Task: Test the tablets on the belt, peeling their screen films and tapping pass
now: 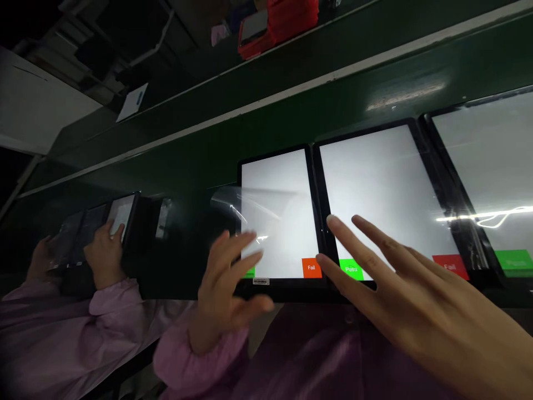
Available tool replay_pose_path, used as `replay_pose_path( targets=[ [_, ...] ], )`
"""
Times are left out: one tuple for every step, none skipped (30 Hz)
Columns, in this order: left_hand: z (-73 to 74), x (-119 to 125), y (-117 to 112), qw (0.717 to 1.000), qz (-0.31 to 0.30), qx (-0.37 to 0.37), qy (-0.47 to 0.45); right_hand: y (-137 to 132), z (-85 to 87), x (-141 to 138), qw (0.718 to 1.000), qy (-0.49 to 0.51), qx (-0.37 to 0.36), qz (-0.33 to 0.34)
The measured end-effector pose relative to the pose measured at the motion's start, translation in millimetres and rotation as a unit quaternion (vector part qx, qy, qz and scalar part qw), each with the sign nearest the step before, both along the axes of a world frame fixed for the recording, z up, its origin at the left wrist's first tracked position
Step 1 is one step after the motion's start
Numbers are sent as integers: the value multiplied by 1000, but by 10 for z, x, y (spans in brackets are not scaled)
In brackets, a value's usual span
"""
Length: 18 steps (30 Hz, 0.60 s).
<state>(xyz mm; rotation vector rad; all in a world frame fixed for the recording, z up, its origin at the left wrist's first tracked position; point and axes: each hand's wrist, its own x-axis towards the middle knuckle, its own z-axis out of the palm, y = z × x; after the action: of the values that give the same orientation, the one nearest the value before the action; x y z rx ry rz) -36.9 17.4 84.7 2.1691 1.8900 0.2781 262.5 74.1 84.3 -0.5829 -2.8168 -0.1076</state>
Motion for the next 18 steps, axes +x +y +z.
replay_pose_path(
  targets=[
    [56, -20, 201, 1000, -10, -15, 6, 43, 14, 15, 1000, 2, 23, 3],
    [105, -35, 416, 999, -19, -34, 12, 68, 20, 33, 999, 13, 35, 12],
    [146, -43, 640, 998, -27, -56, 16, 76, 20, 47, 998, 28, 42, 29],
    [180, -46, 866, 996, -32, -81, 19, 67, 15, 53, 997, 43, 46, 44],
    [209, -44, 1083, 994, -31, -105, 20, 45, 6, 49, 996, 56, 46, 56],
    [235, -42, 1274, 992, -25, -126, 19, 16, -4, 37, 995, 65, 43, 61],
    [260, -40, 1425, 990, -17, -139, 15, -16, -12, 20, 995, 72, 37, 51],
    [283, -42, 1518, 990, -10, -138, 9, -45, -18, 8, 996, 77, 28, 30],
    [303, -49, 1540, 993, -6, -118, 1, -66, -19, 11, 996, 86, 15, 5],
    [316, -64, 1483, 997, -4, -79, -9, -77, -15, 39, 995, 95, 3, -15],
    [317, -88, 1348, 999, -12, -22, -20, -77, -6, 102, 994, 105, -6, -28],
    [302, -121, 1142, 998, -16, 53, -32, -69, 4, 206, 992, 119, -8, -35],
    [267, -163, 880, 991, -33, 125, -42, -56, 12, 348, 990, 134, -2, -37],
    [210, -211, 582, 978, -61, 194, -48, -45, 12, 521, 988, 152, 9, -37],
    [132, -260, 272, 967, -85, 235, -48, -38, 1, 712, 983, 174, 20, -51],
    [37, -304, -26, 958, -94, 266, -47, -38, -25, 905, 977, 196, 32, -74],
    [-69, -336, -293, 954, -82, 284, -43, -45, -65, 1086, 971, 208, 39, -109],
    [-175, -349, -513, 953, -61, 294, -31, -57, -114, 1241, 968, 199, 38, -151]
  ],
)
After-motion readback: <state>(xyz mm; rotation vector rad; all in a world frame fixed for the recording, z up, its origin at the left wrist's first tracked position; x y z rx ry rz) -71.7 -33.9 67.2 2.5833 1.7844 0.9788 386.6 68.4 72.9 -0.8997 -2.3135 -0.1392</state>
